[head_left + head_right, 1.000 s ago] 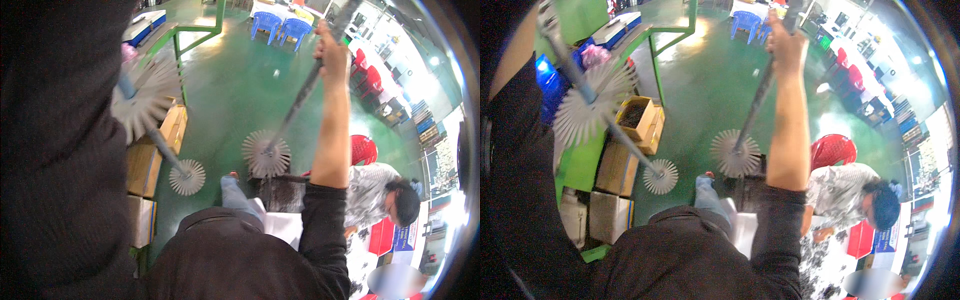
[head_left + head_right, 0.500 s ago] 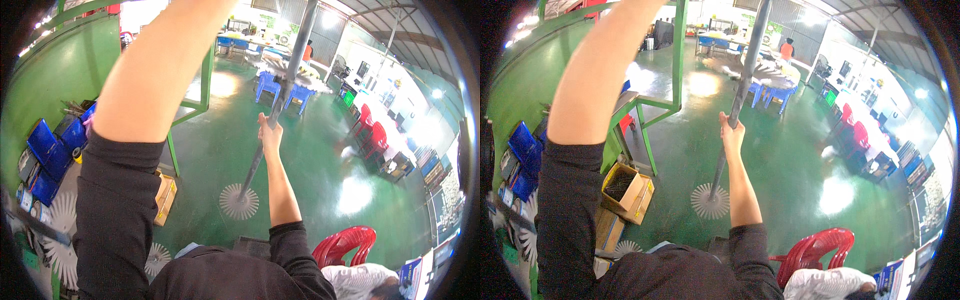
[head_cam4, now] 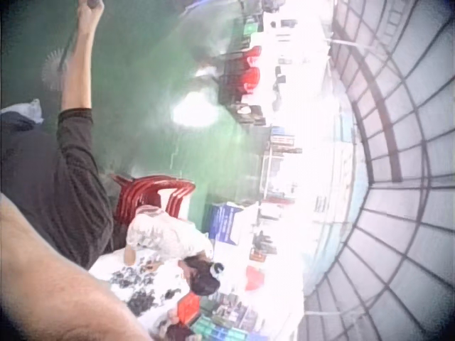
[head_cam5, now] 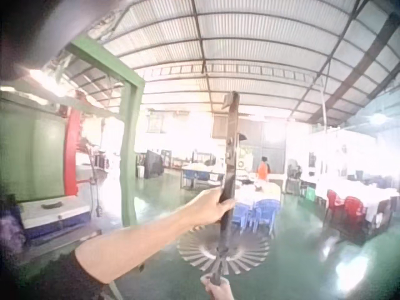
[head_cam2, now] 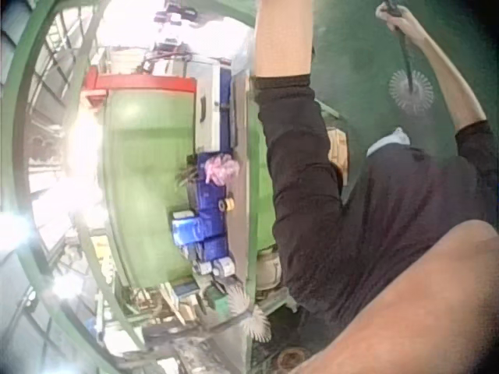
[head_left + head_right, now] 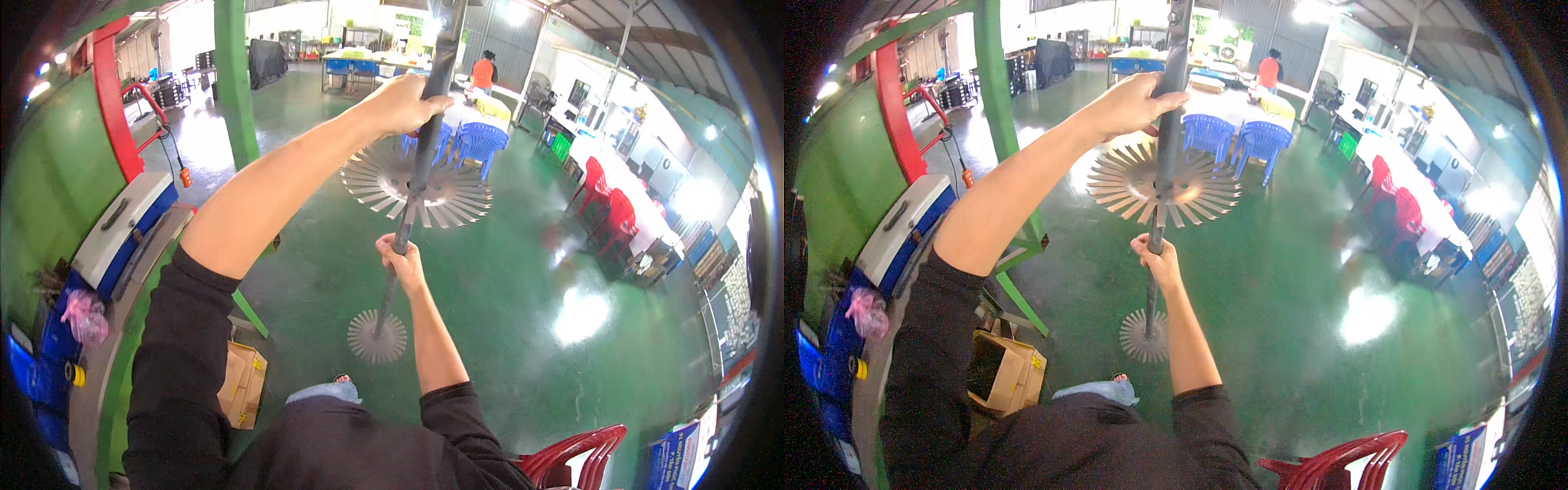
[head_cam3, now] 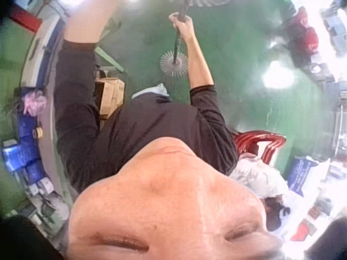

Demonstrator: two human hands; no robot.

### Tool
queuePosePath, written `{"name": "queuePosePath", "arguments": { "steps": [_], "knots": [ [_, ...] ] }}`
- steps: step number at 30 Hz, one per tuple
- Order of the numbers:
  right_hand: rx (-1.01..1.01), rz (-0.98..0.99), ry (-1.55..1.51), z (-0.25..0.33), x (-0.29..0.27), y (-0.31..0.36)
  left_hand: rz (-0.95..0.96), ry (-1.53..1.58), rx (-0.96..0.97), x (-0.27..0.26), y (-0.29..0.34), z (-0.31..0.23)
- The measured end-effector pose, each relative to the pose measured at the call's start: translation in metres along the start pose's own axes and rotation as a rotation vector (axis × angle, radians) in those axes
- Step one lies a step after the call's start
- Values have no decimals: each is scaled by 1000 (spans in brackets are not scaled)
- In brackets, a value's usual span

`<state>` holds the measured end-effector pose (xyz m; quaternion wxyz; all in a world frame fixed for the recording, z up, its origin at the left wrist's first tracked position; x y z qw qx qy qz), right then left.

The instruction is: The person repeatedly picks small black hooks from a table and attaches them one by one to a vertical metal stand with multiple tiers. The person also briefly gathers loose hooks into a small bag and places the bag on the table.

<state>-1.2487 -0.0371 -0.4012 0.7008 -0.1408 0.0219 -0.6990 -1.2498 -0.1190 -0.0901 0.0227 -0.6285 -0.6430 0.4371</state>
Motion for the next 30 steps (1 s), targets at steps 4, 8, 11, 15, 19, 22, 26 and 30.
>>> {"name": "queuePosePath", "arguments": {
  "steps": [4, 8, 11, 15, 19, 22, 26, 30],
  "knots": [
    [145, 231, 554, -24, -60, -56, -103, -64, 25, 36, -47, 70],
    [108, -208, 747, 46, -173, -80, -245, -151, -10, 54, -55, 111],
    [-326, -353, 777, 126, -172, -139, -265, -167, -78, 68, -68, 138],
    [-376, 135, 451, 135, -71, -213, -334, -199, -119, 82, -75, 148],
    [-361, 504, 339, 124, 9, -244, -442, -237, -177, 88, -67, 150],
    [-350, 574, 428, 116, 29, -256, -516, -95, -232, 67, -58, 154],
    [-403, 666, 455, 92, 58, -259, -613, 401, -316, 11, 7, 156],
    [-363, 864, 397, 71, 126, -239, -723, 960, -413, -56, 147, 107]
  ]
}}
Point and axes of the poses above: each hand's wrist, its own y-axis away from the middle knuckle, its own x-axis out of the palm, z = x × y, the point moved 6 cm from there along -y, towards the middle knuckle, and after that the axes turned 15 degrees about -z, right-handed, at the moved point
